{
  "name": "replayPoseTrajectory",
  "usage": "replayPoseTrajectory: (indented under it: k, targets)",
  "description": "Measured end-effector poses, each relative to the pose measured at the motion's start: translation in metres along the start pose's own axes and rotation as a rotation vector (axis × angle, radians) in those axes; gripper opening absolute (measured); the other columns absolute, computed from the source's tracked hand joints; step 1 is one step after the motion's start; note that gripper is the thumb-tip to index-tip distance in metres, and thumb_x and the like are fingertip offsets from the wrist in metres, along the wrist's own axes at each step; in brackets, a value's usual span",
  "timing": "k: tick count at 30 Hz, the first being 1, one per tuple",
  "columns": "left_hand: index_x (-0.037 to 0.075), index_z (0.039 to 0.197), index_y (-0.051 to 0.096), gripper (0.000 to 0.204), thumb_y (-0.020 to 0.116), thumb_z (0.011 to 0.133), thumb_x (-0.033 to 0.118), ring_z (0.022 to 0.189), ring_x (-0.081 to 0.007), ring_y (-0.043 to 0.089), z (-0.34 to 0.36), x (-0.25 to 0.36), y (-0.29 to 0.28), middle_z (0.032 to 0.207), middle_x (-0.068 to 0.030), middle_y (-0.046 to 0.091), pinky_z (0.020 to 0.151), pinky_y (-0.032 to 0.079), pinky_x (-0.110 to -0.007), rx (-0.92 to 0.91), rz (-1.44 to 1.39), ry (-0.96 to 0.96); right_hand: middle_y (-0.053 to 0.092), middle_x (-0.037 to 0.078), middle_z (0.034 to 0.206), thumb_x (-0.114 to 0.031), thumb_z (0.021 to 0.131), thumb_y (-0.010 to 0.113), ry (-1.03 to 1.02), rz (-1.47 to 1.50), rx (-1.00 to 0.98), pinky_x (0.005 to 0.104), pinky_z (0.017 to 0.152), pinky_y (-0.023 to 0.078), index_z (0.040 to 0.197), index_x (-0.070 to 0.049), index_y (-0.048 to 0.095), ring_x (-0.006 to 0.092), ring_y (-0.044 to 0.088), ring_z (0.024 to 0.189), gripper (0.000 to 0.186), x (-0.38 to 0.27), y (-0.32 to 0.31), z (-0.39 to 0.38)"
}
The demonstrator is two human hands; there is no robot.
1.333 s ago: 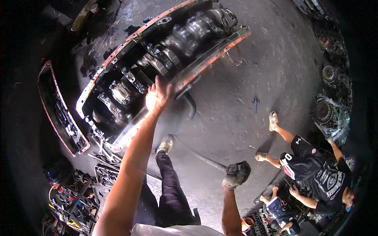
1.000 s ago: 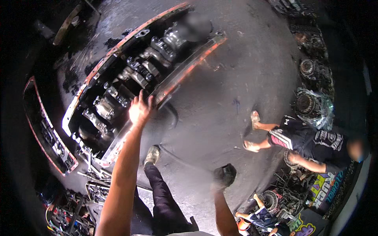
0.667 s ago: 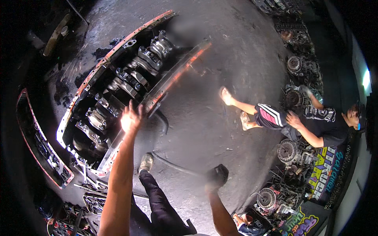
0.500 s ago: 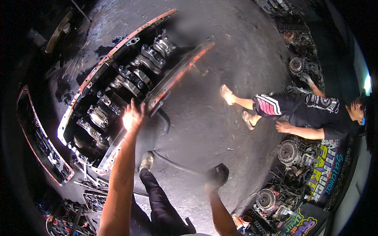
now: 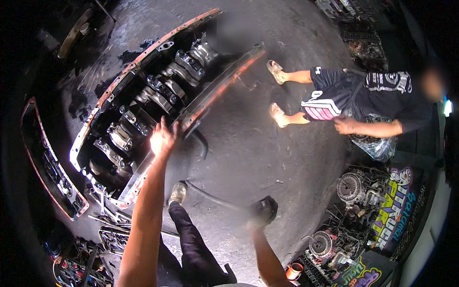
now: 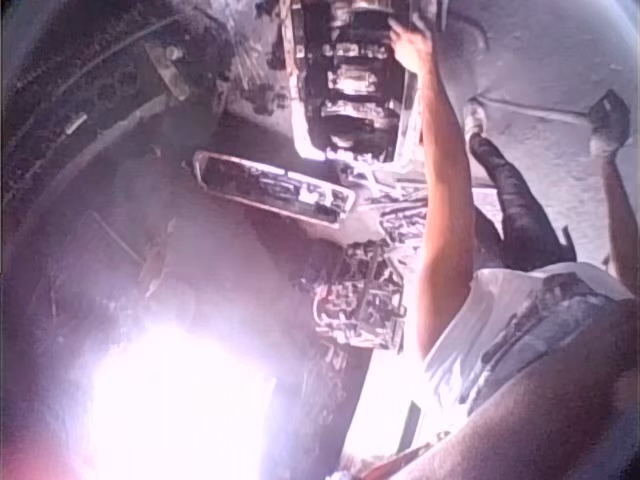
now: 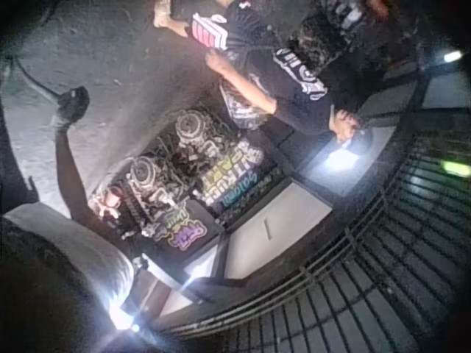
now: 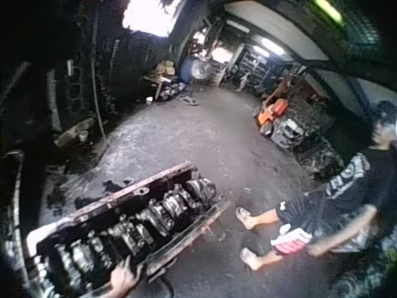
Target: The person uses a long metal bar to rotate and align the crankshaft within an engine block, then wipes the end of the shaft with a cloth.
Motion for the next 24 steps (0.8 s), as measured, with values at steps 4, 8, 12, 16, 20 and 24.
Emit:
replayPoseTrajectory:
  k: [4,8,12,16,20,24]
  targets:
    - [0.005,0.141,0.046,0.075,0.046,0.092,0.062,0.103,-0.0358,0.063,0.001,-0.007,-0.008,0.116,-0.0196,0.063,0.088,0.052,-0.045,0.029,0.018,-0.018,0.055,0.004,0.073,-0.011,0.089,0.059,-0.679,-0.453,-0.151,0.0292,0.044,0.045,0.102,-0.005,0.057,0.0157,0.056,0.063,0.015,-0.03,0.017,-0.004]
    - [0.004,0.14,0.047,0.075,0.046,0.092,0.061,0.106,-0.0356,0.063,-0.002,0.002,-0.003,0.116,-0.0227,0.063,0.088,0.052,-0.043,0.082,0.016,0.008,0.058,0.008,0.092,-0.013,0.084,0.065,-0.288,-0.494,-0.218,0.0327,0.058,0.048,0.1,-0.004,0.058,0.0192,0.057,0.076,0.019,0.004,-0.01,0.003]
    - [0.003,0.144,0.039,0.078,0.045,0.093,0.061,0.112,-0.0373,0.059,-0.002,0.002,-0.003,0.121,-0.0235,0.059,0.092,0.05,-0.047,-0.022,-0.035,0.011,0.053,0.008,0.094,-0.016,0.085,0.065,0.096,-0.086,-0.055,0.0316,0.06,0.048,0.096,-0.004,0.056,0.0184,0.055,0.076,0.018,0.032,-0.032,0.013]
    - [0.016,0.149,0.035,0.072,0.047,0.094,0.06,0.107,-0.0384,0.059,-0.001,-0.007,-0.006,0.118,-0.0224,0.058,0.09,0.049,-0.05,0.115,0.054,0.078,0.053,0.007,0.092,-0.014,0.085,0.064,-0.094,-0.115,-0.124,0.0288,0.053,0.048,0.1,-0.005,0.055,0.0165,0.055,0.075,0.019,0.017,-0.007,0.002]
    - [0.033,0.154,0.021,0.078,0.048,0.09,0.067,0.109,-0.0406,0.057,0.015,0.034,-0.021,0.119,-0.0232,0.055,0.091,0.045,-0.058,-0.009,0.03,0.127,0.055,0.007,0.09,-0.012,0.084,0.064,-0.203,-0.18,-0.176,0.0378,0.063,0.051,0.1,-0.006,0.056,0.0182,0.057,0.078,0.019,0.0,-0.001,0.005]
    - [0.029,0.154,0.026,0.078,0.049,0.089,0.067,0.109,-0.0406,0.057,0.034,0.03,-0.029,0.119,-0.0229,0.056,0.089,0.045,-0.058,-0.075,0.109,0.098,0.056,0.005,0.089,-0.011,0.082,0.065,-0.984,-0.706,-0.263,0.0404,0.063,0.051,0.1,-0.007,0.057,0.015,0.055,0.071,0.02,-0.039,0.046,-0.007]
Point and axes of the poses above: each hand's wrist, its own z-axis towards the middle knuckle, its own y-axis out of the palm, x = y × z, the point moved 5 cm from there along z, towards the middle knuckle
